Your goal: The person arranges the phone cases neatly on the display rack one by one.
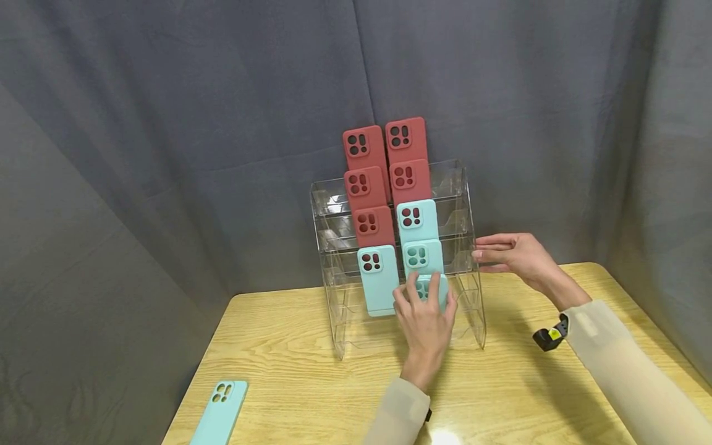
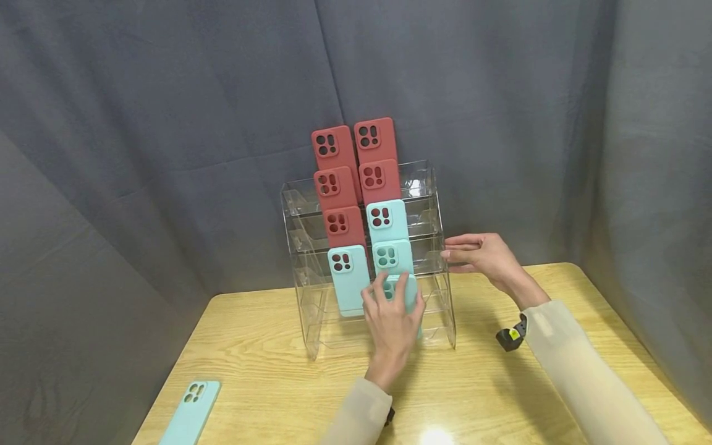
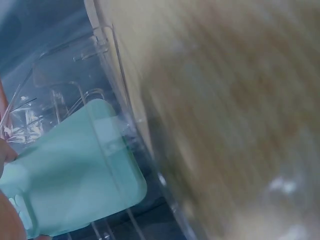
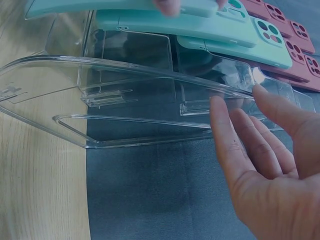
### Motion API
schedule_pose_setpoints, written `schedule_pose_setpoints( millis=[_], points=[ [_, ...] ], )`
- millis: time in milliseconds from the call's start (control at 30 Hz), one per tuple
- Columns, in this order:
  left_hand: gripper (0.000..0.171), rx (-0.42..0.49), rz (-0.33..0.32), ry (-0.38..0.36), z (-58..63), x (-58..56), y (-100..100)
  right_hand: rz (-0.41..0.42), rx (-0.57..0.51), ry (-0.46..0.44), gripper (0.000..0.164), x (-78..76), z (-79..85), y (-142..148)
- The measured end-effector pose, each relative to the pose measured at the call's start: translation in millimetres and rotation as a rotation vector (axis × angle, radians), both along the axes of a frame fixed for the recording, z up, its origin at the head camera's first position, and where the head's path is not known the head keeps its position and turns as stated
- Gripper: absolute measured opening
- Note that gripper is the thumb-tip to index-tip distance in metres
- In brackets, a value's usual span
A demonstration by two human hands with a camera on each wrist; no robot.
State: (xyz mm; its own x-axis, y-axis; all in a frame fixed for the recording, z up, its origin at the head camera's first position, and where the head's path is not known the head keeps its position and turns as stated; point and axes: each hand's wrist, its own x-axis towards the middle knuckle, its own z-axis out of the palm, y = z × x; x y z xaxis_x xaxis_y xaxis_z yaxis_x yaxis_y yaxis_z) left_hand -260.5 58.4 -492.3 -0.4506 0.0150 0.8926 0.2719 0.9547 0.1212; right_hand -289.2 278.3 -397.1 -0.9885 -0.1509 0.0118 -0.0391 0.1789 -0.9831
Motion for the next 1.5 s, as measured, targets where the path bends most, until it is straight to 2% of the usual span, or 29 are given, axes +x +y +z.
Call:
schedule_pose_setpoints(
  millis=[133, 300, 500, 600, 700, 800, 900, 967, 1067, 1200, 1300, 1400, 1500],
  points=[
    [0.051, 0.022, 0.008, -0.031, -6.6, 3.8, 3, -0.003, 0.008, 0.002, 0.065, 1.1, -0.6, 0],
    [0.055, 0.038, 0.020, -0.062, -8.9, 4.3, 5, -0.012, 0.025, 0.007, 0.064, 1.9, -0.6, 0],
    [0.055, -0.010, 0.029, -0.088, -8.5, 3.6, 0, -0.015, 0.061, 0.010, 0.065, 0.8, -1.7, 0],
    [0.053, -0.053, 0.007, -0.088, -7.4, 5.7, -7, -0.018, 0.077, 0.007, 0.065, 0.3, -2.8, 0],
    [0.054, -0.088, -0.049, -0.063, -3.6, 8.4, -20, -0.017, 0.079, 0.004, 0.066, 0.0, -4.2, 0],
    [0.051, -0.101, -0.144, -0.010, 4.5, 10.6, -39, -0.016, 0.077, 0.000, 0.066, 0.2, -5.0, 0],
    [0.041, -0.074, -0.272, 0.036, 13.4, 9.7, -65, -0.010, 0.074, -0.005, 0.067, 0.6, -4.9, 0],
    [0.034, -0.044, -0.349, 0.044, 19.6, 8.6, -85, -0.006, 0.069, -0.009, 0.067, 0.8, -4.2, 0],
    [0.023, 0.002, -0.429, 0.036, 28.6, 5.7, -116, -0.001, 0.062, -0.009, 0.066, 0.1, -2.8, 1],
    [0.012, -0.027, -0.452, 0.052, 41.4, 3.3, -158, 0.004, 0.057, -0.008, 0.067, -1.4, -2.2, 3],
    [0.009, -0.095, -0.464, 0.068, 47.7, 3.2, -186, -0.003, 0.061, -0.012, 0.067, -1.4, -3.7, 4],
    [0.012, -0.160, -0.471, 0.053, 48.4, 5.4, -215, -0.007, 0.055, -0.010, 0.066, -1.0, -5.1, 4],
    [0.019, -0.229, -0.458, 0.015, 43.1, 9.5, -246, 0.006, 0.036, -0.001, 0.066, -1.2, -5.1, 2]
  ],
)
